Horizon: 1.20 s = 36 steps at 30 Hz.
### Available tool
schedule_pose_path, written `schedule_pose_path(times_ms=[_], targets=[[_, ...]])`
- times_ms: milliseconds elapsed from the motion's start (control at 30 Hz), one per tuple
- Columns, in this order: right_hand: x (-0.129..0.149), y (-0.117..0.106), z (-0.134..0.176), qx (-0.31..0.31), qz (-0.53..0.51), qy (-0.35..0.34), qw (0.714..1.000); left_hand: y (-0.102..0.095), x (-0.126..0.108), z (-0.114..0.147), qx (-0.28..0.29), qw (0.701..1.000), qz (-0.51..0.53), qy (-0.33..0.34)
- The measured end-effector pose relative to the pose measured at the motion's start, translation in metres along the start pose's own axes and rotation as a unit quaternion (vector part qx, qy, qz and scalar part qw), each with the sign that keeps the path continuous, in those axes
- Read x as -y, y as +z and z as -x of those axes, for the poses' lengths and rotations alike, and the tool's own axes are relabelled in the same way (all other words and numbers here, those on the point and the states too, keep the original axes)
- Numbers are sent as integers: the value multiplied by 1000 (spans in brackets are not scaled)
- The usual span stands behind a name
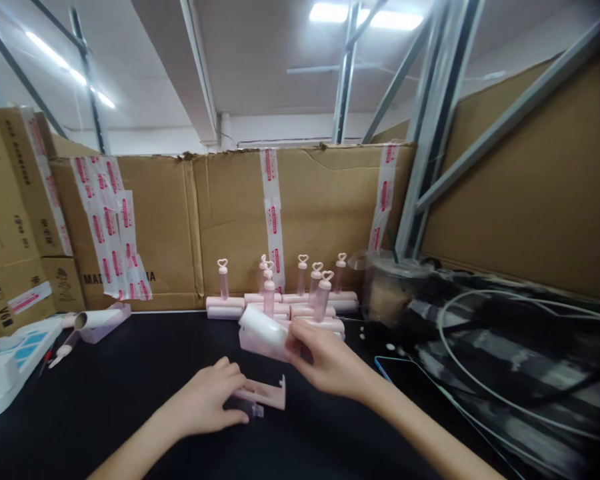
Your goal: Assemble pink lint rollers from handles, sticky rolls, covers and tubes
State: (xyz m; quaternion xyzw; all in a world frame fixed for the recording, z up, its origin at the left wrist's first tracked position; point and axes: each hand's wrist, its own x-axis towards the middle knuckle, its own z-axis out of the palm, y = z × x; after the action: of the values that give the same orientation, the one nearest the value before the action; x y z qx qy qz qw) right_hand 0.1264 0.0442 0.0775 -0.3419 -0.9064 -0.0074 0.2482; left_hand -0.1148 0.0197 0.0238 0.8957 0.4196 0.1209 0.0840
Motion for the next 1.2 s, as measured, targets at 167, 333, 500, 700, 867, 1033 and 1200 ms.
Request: schedule_pose_path(times_ms=[167,333,500,700,867,1033,1200], targets=[[-25,-3,28,122,63,21,990,28,-21,-2,-46,996,-42,65],[-21,-4,29,92,36,59,993,41,-19,-5,-103,991,-45,68],[9,0,31,137,-49,-20,989,40,-21,-2,-121,984,-81,106],[13,33,38,189,22,11,982,18,-28,7,-30,982,-85,166],[12,26,39,219,-5,51,974,13,-29,7,-83,985,93,121],[10,6,37,99,-238,131,957,36,-20,0,-300,870,379,-93],[13,36,33,38,-483,190,854,45,-15,-3,-196,879,423,-104]])
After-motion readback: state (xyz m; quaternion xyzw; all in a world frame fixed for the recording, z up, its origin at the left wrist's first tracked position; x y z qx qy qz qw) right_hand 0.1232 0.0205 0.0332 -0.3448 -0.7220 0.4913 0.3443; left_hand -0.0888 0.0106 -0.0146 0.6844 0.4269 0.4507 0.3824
